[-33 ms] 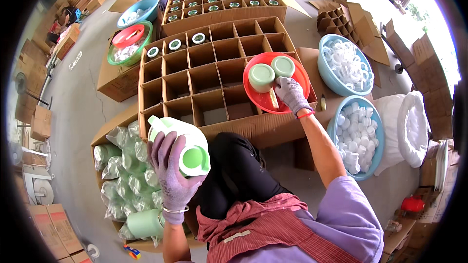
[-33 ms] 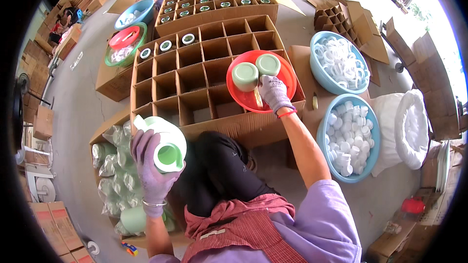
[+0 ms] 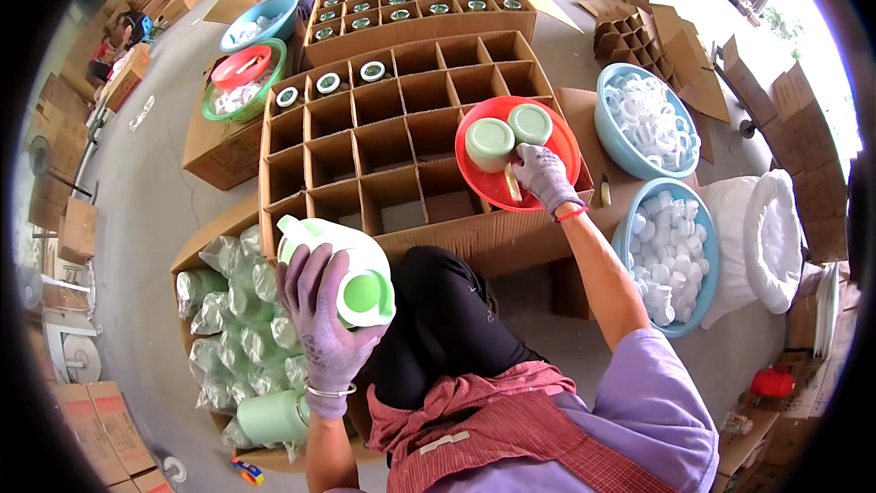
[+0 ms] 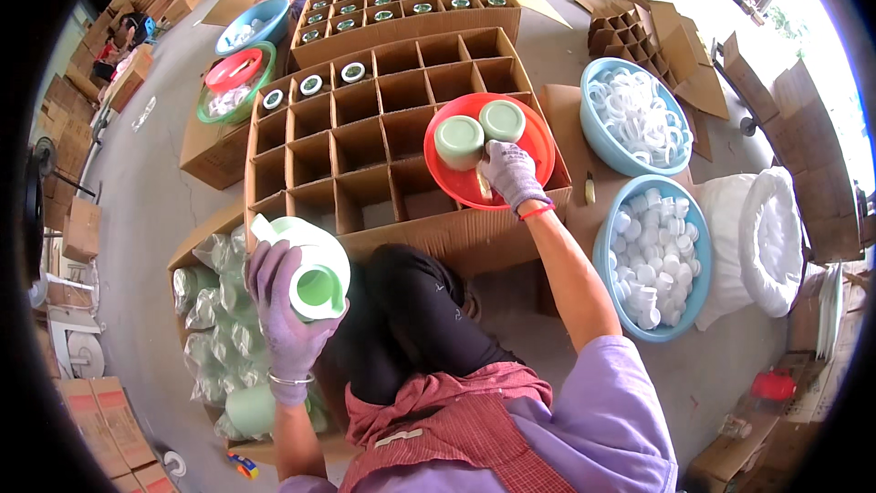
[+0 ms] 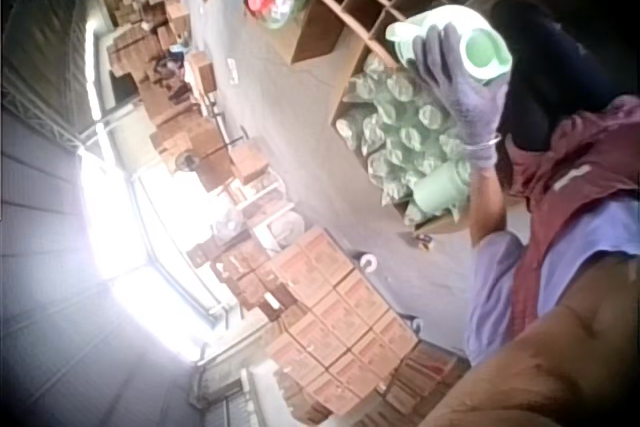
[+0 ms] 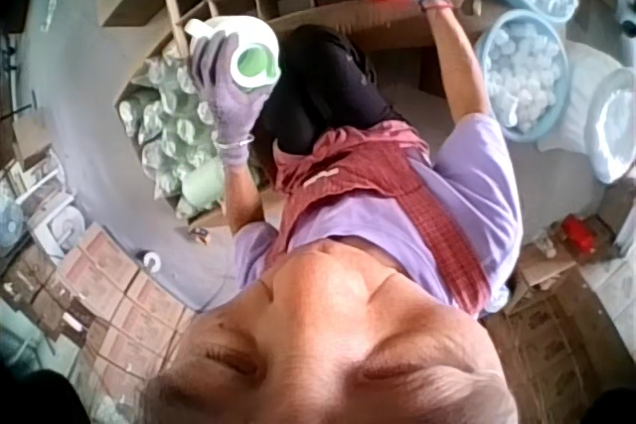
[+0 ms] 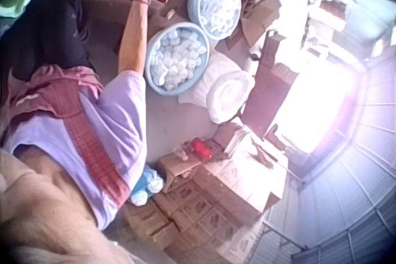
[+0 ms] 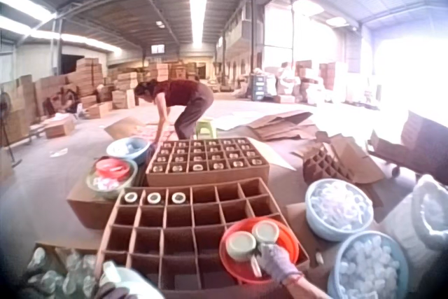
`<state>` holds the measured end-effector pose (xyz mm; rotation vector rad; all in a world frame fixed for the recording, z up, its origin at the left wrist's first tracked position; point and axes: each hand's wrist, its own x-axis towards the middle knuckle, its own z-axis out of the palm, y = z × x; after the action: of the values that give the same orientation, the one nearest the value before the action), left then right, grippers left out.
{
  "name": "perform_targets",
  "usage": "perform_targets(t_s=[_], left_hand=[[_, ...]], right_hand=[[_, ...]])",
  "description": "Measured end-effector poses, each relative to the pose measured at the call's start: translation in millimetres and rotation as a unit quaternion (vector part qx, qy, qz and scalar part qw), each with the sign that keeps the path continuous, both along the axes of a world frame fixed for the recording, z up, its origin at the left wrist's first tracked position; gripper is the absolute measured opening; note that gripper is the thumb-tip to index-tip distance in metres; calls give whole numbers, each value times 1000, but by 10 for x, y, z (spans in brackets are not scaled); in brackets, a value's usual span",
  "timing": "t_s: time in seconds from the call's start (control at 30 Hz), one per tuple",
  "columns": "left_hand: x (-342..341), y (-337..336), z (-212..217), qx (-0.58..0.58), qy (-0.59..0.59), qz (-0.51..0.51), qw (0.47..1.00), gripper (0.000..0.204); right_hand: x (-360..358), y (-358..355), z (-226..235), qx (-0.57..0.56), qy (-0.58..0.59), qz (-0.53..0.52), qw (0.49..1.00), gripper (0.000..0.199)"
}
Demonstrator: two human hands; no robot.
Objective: The person assembles light green thermos bottles by inserting a black inner liner and a white cap into each bottle, then places the finished units into a compartmentalized cardboard box. The person repeats this process for multiple bottles.
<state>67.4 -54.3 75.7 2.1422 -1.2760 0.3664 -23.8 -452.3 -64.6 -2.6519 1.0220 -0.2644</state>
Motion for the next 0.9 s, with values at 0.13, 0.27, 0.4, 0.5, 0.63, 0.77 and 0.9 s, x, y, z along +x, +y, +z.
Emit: perform_targets(t_s=[0.13,0.27,0.4,0.5,0.63,0.77,0.9], left_hand=[[-81,-45,-32,8,-11,17,1000,81],[-107,-60,-72,19,-12,23,999,80],[-88,-104,-63,15,-17,18,1000,82],[-89,-82,-25,22,-17,26,999,84],[-106,-89,-25,46,-2,34,998,87],[-150,-177,-38,55,-9,17,998,89],[-186,-229,-34,66,-37,13,997,85]], right_hand=[[145,261,26,-49,62,-30,996,35],[281,170,182,-3,79,-41,996,32],[140,13,354,14,69,2,998,33],[-33,75,672,57,87,69,992,32],[-610,504,1162,237,65,135,960,38],[-992,1320,1504,487,-45,177,854,17],[-976,1741,1492,364,-100,324,867,27]])
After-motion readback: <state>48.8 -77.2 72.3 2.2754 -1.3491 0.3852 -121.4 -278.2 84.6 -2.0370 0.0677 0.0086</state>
